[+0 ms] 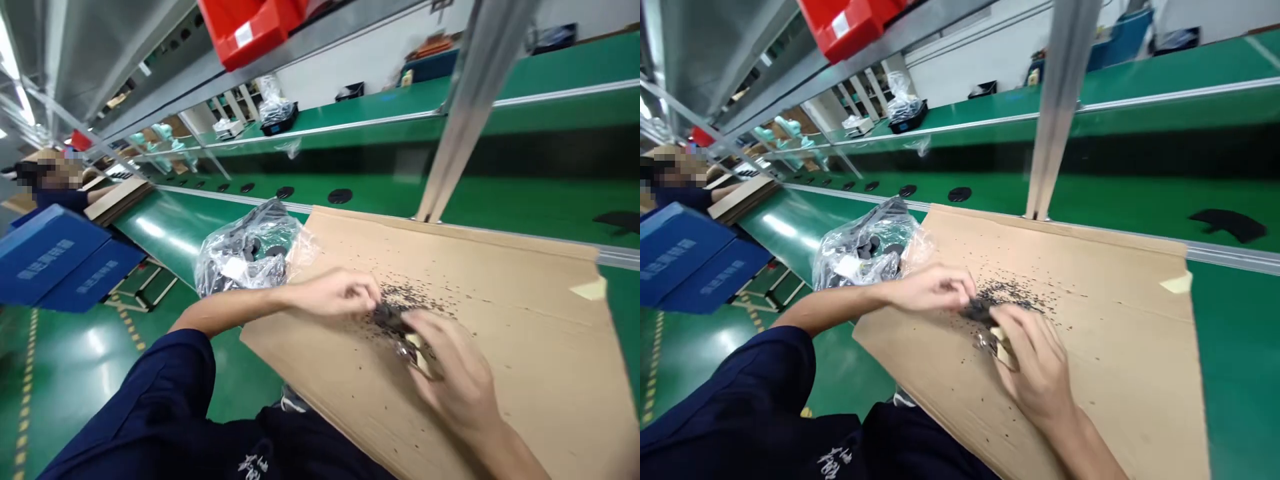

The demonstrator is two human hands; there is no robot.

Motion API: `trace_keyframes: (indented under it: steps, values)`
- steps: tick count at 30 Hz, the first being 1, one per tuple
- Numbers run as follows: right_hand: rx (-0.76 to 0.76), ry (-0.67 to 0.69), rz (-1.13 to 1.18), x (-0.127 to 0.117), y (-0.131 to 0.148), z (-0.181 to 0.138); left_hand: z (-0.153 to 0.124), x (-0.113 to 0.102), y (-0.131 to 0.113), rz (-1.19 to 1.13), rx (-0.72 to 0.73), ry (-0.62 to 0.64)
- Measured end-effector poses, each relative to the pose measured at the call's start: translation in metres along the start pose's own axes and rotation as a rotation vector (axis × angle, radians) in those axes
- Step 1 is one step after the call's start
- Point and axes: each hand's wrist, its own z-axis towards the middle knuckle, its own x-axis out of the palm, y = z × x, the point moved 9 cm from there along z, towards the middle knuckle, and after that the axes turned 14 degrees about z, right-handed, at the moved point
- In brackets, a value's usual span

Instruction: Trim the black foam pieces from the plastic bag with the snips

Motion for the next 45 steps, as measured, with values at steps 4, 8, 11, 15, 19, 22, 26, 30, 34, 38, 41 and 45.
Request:
trace_keyframes:
  steps: [4, 8, 11, 15, 19, 22, 26, 30, 34, 38, 41, 45]
  values:
    - [0.075, 0.010, 0.180, 0.006, -0.004, 0.006, -0.026, 0.004, 0.016, 0.113, -0.067, 0.030]
    - [0.216, -0.074, 0.151, 0.001, -0.019, 0.008, -0.071, -0.076, 0.118, 0.635, -0.608, 0.005]
    - [0.293, -0.098, 0.140, -0.002, -0.028, 0.005, -0.094, -0.110, 0.170, 0.752, -0.762, 0.082]
    - [0.355, -0.113, 0.154, -0.002, -0.035, 0.000, -0.107, -0.110, 0.199, 0.825, -0.829, 0.198]
    - [0.441, -0.123, 0.191, -0.002, -0.044, -0.006, -0.112, -0.103, 0.201, 0.916, -0.840, 0.241]
    - [0.497, -0.129, 0.220, -0.001, -0.049, -0.009, -0.113, -0.099, 0.202, 0.968, -0.854, 0.264]
    - [0.532, -0.125, 0.247, 0.000, -0.051, -0.012, -0.114, -0.098, 0.205, 1.011, -0.876, 0.295]
    - [0.530, -0.134, 0.256, 0.000, -0.051, -0.012, -0.116, -0.098, 0.204, 1.023, -0.877, 0.340]
    - [0.535, -0.147, 0.250, -0.001, -0.053, -0.013, -0.115, -0.095, 0.198, 1.033, -0.874, 0.363]
    - [0.544, -0.148, 0.258, 0.000, -0.053, -0.014, -0.110, -0.095, 0.190, 1.078, -0.894, 0.285]
    - [0.583, -0.156, 0.280, 0.000, -0.054, -0.014, -0.108, -0.105, 0.178, 1.114, -0.918, 0.174]
    - [0.708, -0.199, 0.352, -0.002, -0.060, -0.018, -0.111, -0.115, 0.140, 1.127, -0.883, -0.029]
